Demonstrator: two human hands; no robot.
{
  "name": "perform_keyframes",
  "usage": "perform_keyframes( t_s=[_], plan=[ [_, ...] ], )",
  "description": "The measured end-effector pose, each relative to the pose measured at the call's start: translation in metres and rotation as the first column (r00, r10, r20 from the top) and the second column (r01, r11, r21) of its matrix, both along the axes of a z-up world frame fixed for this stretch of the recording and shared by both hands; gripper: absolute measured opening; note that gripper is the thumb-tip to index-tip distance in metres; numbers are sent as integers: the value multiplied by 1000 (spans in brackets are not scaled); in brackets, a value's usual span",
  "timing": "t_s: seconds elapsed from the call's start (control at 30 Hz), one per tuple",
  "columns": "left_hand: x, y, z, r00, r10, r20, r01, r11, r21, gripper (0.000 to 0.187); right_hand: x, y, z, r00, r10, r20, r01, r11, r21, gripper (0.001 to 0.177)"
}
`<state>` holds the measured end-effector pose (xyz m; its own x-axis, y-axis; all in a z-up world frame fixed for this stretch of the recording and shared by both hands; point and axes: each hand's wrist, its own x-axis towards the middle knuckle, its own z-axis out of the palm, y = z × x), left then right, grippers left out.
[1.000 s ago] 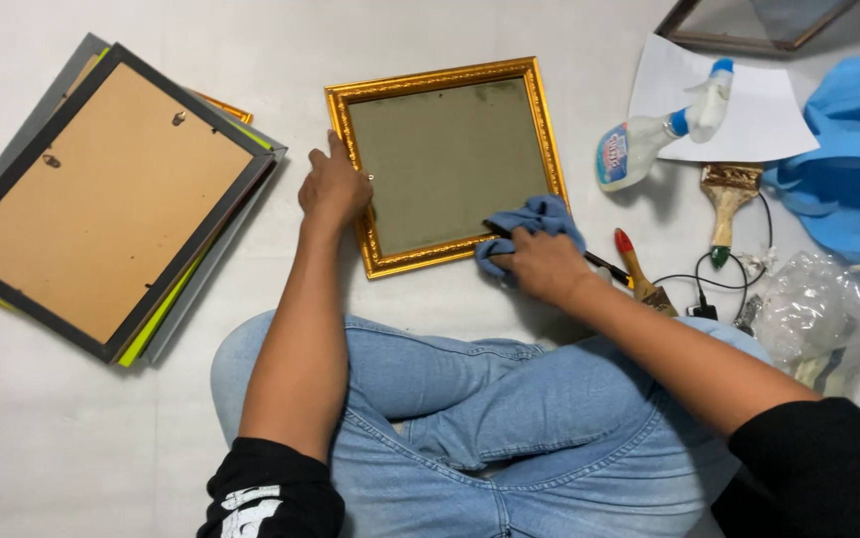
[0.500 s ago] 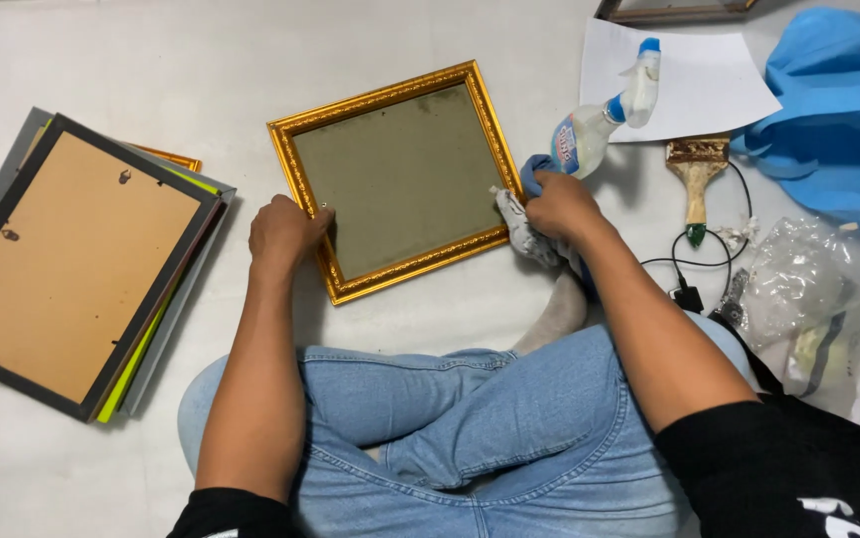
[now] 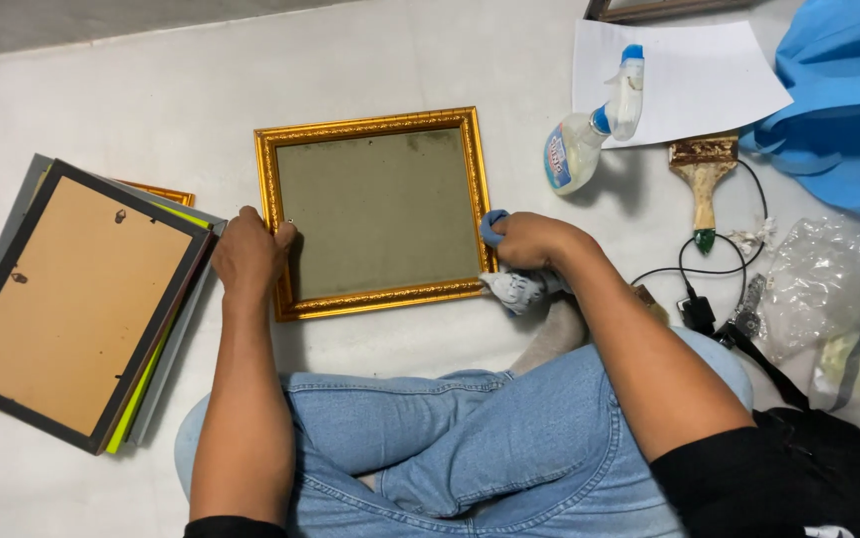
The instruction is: Cleaning multiple picture frames using a spray bottle and a cloth.
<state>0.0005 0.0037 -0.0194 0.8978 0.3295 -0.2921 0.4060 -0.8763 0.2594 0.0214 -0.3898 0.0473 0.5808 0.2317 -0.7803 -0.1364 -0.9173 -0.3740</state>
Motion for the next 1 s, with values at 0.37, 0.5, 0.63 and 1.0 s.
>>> perform_keyframes(
  t_s=[0.37,0.5,0.63,1.0],
  plan=[
    [-1,-68,79,989,-98,-108,64,958,-280,134,69,-4,-76,907,-197,371,206,978,15,61],
    [1,-52,53,985,-149,-91,117,950,-288,125,116,-11,-126,888,-223,403,214,974,69,73],
    [0,-46,22,984,-170,-44,158,967,-199,113,112,-7,-97,901,-22,434,66,994,-87,68],
    [-1,-48,14,992,-124,-28,117,977,-176,115,19,31,-9,986,48,160,5,949,-314,71]
  ],
)
